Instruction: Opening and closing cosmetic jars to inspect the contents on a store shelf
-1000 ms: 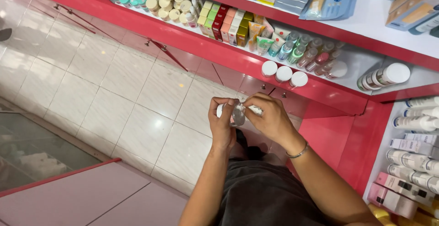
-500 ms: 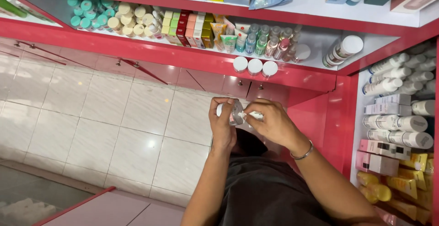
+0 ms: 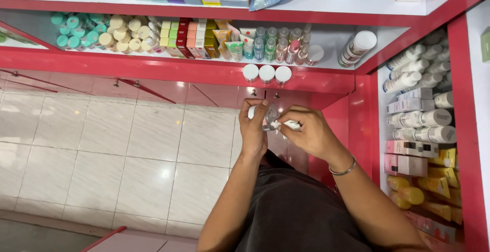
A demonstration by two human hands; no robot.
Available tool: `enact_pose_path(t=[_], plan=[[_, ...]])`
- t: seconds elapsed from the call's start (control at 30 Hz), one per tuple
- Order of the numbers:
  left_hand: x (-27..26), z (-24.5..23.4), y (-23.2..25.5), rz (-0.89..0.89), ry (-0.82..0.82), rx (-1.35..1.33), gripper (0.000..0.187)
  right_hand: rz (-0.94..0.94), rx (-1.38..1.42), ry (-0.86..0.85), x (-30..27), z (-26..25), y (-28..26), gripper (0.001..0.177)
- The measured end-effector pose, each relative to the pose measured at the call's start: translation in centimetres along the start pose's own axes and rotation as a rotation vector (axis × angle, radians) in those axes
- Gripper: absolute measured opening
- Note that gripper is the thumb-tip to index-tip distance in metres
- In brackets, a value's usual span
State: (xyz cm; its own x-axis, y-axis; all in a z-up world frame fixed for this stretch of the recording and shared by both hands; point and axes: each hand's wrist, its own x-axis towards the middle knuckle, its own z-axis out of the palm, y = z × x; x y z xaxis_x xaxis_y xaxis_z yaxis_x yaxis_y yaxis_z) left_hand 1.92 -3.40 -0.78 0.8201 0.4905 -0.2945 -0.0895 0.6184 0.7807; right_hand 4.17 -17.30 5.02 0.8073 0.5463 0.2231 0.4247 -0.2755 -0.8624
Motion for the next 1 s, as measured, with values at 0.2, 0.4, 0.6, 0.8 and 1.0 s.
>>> enact_pose_path(t=[0.2, 0.4, 0.6, 0.8, 1.0], plan=[[-0.7, 1.7, 0.3, -0.024, -0.051, -0.010, 0.017, 0.001, -0.070, 0.128, 0.8, -0.8, 1.1, 0.011], [0.0, 1.4, 0.3, 0.001, -0.125, -0.097, 0.020, -0.028, -0.049, 0.075, -0.4, -1.6, 0.1, 0.011], [-1.0, 2.3, -0.1, -0.034, -0.281, -0.049, 0.049, -0.050, -0.024, 0.304, -0.5, -1.4, 2.9, 0.017], [-1.1, 2.0, 0.0, -0.045, -0.320, -0.025, 0.051, 0.022, -0.014, 0.313, -0.3, -1.6, 3.1, 0.017], [-0.9, 1.0, 0.7, -0.082, -0.307, -0.173, 0.060, 0.129, 0.133, 0.226, -0.7, -1.0, 4.5, 0.016]])
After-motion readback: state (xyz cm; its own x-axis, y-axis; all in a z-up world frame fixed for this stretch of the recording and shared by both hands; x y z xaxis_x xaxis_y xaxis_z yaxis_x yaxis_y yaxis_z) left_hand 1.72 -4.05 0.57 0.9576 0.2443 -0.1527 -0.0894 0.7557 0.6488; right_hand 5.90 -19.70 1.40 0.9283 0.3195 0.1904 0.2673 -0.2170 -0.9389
